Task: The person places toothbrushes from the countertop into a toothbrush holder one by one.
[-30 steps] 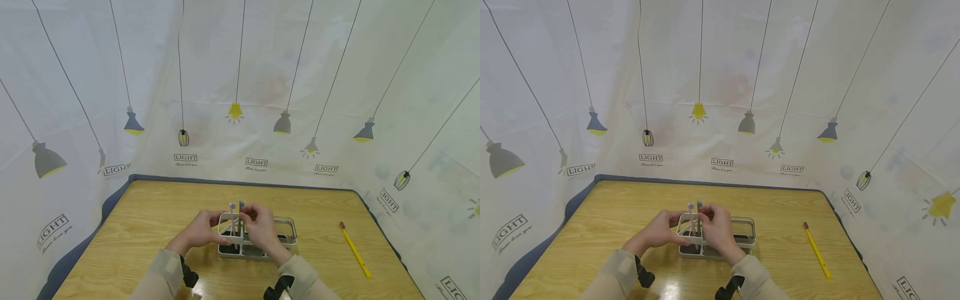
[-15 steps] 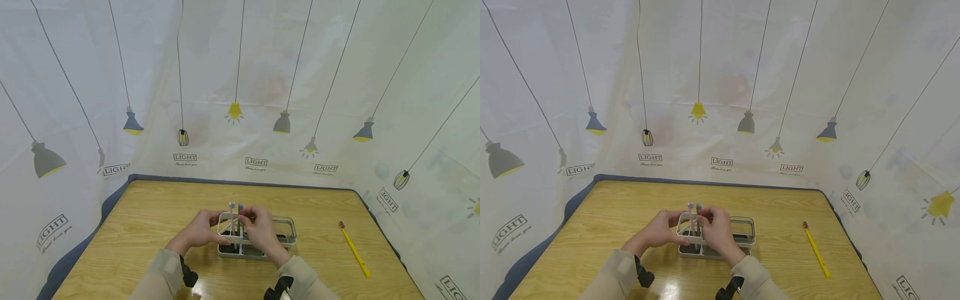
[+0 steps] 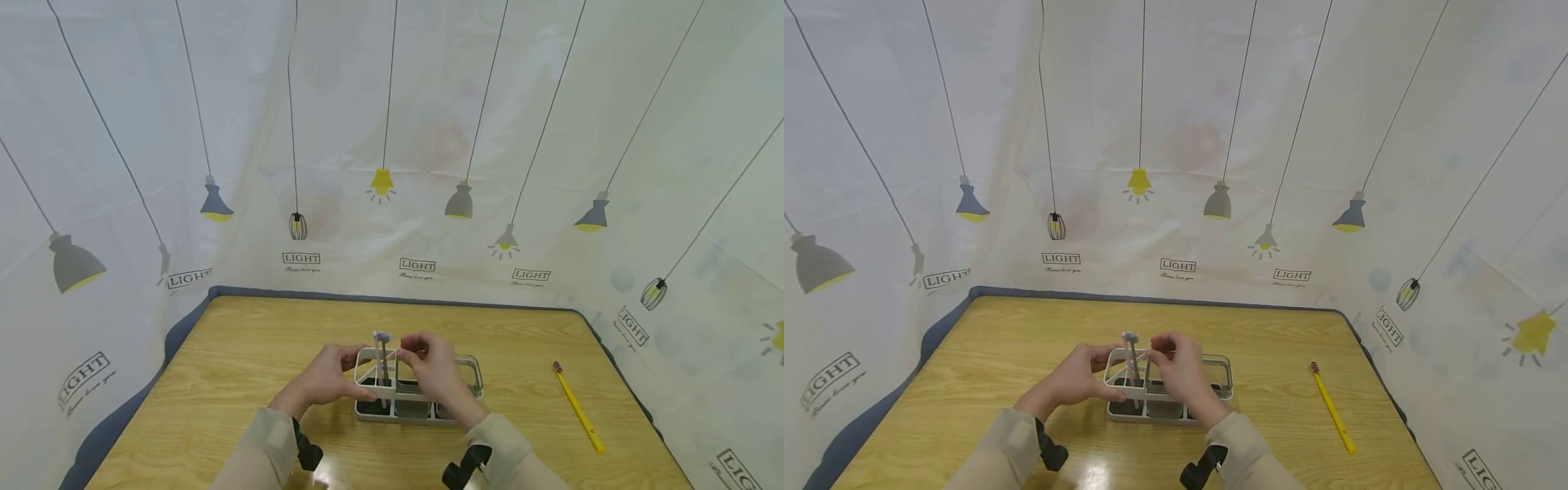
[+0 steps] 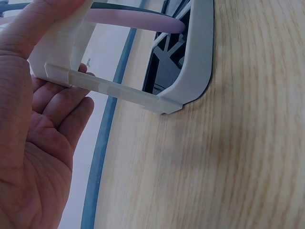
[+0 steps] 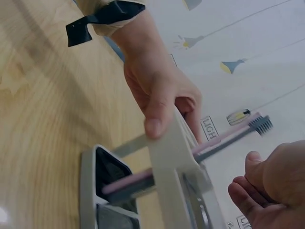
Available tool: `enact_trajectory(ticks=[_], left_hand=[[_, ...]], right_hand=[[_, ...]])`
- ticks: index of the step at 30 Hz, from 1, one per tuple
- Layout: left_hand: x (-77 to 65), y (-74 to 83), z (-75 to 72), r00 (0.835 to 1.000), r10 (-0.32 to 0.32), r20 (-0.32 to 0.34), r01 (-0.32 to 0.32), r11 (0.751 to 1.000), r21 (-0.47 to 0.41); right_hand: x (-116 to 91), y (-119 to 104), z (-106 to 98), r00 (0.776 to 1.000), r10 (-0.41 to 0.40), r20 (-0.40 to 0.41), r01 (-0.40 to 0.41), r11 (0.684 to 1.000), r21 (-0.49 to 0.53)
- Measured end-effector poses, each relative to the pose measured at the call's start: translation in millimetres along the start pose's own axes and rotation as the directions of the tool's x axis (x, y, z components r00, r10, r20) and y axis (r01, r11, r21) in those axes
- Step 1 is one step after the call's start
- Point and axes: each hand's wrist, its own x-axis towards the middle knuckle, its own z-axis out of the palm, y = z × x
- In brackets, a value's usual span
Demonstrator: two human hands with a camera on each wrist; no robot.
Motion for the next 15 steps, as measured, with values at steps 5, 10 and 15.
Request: enact_trajectory(ticks=[5,10,15], left_hand=[[0.7,1.5,0.8,1.000,-0.016,-0.005,0.016,1.000,0.021],[0.2,0.7,0.4,1.000,-0.025,-0.010,0.025,0.999,0.023],[0.5,-0.9,1.1,1.000,-0.027,-0.011,0.027,0.999,0.024]], right_hand=[[5,1,-25,0.997,-0.018,-0.081,0.013,0.998,-0.058],[15,8,-56,0.992,-0.041,-0.118,0.025,0.991,-0.132],[21,18,-95,0.988,-0.049,-0.145,0.015,0.974,-0.228]])
